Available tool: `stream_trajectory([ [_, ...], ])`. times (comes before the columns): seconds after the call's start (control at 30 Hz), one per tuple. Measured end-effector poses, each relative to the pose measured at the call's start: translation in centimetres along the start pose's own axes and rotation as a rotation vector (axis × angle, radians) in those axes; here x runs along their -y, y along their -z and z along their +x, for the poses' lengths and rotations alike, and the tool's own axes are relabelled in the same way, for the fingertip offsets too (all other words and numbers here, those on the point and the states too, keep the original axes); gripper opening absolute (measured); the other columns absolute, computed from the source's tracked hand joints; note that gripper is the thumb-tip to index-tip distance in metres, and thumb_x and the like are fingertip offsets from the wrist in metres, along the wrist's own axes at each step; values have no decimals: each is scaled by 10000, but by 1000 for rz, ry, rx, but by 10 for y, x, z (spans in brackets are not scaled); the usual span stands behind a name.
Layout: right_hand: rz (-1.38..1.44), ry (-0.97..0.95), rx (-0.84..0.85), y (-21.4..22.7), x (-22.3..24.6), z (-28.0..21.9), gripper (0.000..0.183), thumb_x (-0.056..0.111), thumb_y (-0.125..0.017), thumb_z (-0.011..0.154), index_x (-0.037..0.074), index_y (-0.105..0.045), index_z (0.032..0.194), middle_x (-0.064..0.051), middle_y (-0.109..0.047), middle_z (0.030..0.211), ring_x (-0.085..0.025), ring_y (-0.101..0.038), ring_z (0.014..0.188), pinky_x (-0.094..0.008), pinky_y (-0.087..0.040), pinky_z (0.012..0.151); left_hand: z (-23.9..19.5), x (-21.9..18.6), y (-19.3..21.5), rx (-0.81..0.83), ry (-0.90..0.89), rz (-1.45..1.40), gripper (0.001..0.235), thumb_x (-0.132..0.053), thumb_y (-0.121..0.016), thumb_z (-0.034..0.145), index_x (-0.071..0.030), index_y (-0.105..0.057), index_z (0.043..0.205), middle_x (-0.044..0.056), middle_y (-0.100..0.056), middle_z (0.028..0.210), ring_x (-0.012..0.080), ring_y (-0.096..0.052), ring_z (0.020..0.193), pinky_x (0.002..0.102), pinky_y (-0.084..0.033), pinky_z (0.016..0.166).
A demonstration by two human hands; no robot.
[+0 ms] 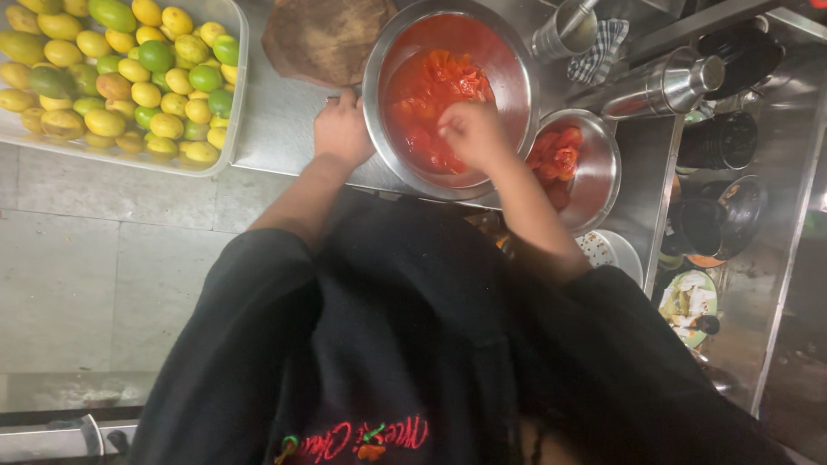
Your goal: The person repeatedly picks up tomato pieces from a large metal bowl, squeezes them to extract juice, and transfers the squeezed pieces into a smaller metal bowl. The process continues throughout the clip.
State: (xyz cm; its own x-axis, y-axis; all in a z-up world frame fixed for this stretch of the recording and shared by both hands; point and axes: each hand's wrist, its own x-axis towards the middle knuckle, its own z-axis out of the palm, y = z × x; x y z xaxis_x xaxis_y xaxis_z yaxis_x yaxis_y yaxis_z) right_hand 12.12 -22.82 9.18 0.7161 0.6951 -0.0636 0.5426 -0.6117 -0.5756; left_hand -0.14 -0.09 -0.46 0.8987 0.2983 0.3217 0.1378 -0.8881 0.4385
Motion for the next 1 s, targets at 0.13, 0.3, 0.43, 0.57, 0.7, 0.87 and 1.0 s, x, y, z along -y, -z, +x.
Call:
stream_trajectory([
  [0.13, -237, 139, -86, 18, -2, -1, 338, 32, -736, 747, 65, -753, 1082, -167, -681, 1146, -349, -668, 1043, -419, -557, 896, -1, 0, -1, 13, 0, -4, 237, -286, -720, 830, -67, -682, 912, 153, -647, 965, 375, -678, 839, 469, -587, 667],
  [0.3, -225, 257, 39, -6, 15, 1, 427, 70, -781, 813, 89, -728, 1237, -126, -664, 1243, -340, -605, 1168, -443, -482, 1025, 2, -1, 0, 34, 11, 0, 249, -294, -717, 813, -70, -688, 919, 149, -648, 955, 375, -679, 834, 471, -589, 668],
  [0.43, -254, 298, 196, -23, 24, 3, 505, 47, -773, 707, 76, -726, 1209, -134, -665, 1205, -375, -576, 1152, -449, -471, 1019, 1, -1, 2, 19, -6, 1, 271, -317, -724, 827, -65, -690, 923, 159, -648, 961, 381, -679, 839, 474, -587, 670],
  [0.57, -267, 306, 177, -26, 20, 4, 333, 85, -812, 658, 77, -696, 970, -150, -653, 1070, -383, -575, 1098, -464, -479, 965, 0, 0, 4, -12, -6, -16, 285, -318, -727, 802, -59, -689, 914, 159, -648, 952, 382, -680, 823, 478, -587, 667],
  [0.7, -281, 302, 217, -24, 9, -1, 296, 77, -798, 693, 89, -619, 928, -117, -660, 969, -366, -612, 1012, -473, -482, 928, 0, -1, 0, -8, -19, -14, 251, -292, -722, 829, -61, -683, 919, 159, -643, 961, 380, -680, 825, 476, -588, 671],
  [0.87, -177, 342, 106, -18, 14, -7, 359, 67, -812, 699, 82, -586, 978, -112, -655, 937, -361, -640, 947, -477, -498, 875, 1, -1, 2, 6, 0, 3, 248, -282, -720, 808, -60, -680, 910, 156, -643, 954, 376, -683, 820, 470, -590, 652],
  [1.0, 203, 176, 59, -3, 16, -16, 450, -36, -794, 718, 76, -618, 1117, -77, -634, 1063, -240, -652, 1002, -366, -544, 837, 1, -1, 2, -7, -2, 5, 246, -275, -718, 797, -67, -683, 925, 150, -644, 952, 377, -682, 819, 467, -591, 644],
])
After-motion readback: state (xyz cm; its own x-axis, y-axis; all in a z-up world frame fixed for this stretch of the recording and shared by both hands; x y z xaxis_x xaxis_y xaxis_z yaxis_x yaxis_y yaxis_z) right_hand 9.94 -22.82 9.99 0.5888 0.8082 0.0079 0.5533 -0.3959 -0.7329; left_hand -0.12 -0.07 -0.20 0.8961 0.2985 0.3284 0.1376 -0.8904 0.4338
